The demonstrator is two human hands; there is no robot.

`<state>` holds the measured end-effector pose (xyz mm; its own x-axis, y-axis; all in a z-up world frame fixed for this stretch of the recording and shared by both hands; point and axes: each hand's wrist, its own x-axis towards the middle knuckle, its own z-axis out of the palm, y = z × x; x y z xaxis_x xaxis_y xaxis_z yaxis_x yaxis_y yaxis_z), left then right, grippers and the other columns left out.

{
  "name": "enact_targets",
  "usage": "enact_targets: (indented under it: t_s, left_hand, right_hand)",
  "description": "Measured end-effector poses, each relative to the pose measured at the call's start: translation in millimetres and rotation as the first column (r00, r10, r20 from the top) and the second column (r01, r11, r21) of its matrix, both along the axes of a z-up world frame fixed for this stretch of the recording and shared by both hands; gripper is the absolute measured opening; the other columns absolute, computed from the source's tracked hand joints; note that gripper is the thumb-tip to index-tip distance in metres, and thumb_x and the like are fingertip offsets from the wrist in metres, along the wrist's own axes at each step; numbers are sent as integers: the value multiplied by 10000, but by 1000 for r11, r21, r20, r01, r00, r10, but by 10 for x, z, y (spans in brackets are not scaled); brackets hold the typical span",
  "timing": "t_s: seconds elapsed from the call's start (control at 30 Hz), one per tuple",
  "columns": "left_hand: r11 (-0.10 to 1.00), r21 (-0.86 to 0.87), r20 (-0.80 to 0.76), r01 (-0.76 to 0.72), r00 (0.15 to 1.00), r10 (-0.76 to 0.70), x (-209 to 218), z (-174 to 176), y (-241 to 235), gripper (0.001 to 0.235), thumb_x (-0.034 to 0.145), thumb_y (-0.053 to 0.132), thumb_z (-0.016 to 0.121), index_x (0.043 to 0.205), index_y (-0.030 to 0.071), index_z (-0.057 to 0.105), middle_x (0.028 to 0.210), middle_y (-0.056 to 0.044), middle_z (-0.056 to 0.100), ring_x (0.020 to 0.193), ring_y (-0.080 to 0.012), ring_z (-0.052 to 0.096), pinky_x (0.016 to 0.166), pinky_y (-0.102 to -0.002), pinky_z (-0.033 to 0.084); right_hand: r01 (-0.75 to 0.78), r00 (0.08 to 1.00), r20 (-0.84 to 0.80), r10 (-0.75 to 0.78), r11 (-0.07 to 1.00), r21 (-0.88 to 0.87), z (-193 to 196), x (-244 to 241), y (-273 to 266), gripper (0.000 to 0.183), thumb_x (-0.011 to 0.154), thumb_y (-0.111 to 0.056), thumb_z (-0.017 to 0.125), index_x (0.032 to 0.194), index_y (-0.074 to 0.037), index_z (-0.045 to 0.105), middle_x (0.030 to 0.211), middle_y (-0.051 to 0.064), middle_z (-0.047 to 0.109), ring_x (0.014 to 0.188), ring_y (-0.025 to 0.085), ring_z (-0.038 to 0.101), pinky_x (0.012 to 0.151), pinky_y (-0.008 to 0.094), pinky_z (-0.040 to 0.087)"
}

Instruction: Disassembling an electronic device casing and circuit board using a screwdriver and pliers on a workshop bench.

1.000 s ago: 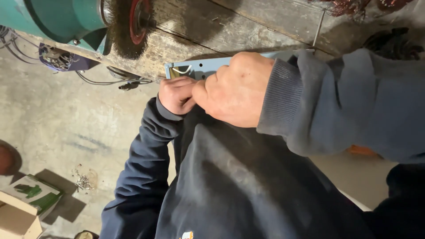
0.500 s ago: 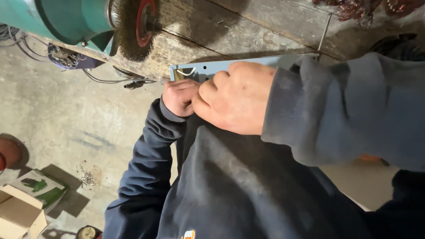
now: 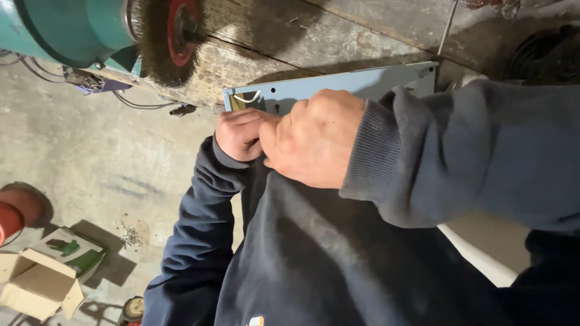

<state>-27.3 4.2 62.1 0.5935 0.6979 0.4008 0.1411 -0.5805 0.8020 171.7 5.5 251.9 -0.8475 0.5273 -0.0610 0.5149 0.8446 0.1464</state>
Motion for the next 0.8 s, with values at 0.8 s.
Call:
enact_targets:
  t_s: [0.8]
  left_hand:
    - [962,112,-569,250,810,-144,1670,1075,-40,241,885,238,784,1096,123,765,915,-76,732,802,-290,695,672,-391,531]
  right_hand:
    - [346,-816,-563,-131,670,-657,-1205,2905,-3305,195,1054,-204,678,1147,-105,539,754,47,587,553,143,450,511,307,408]
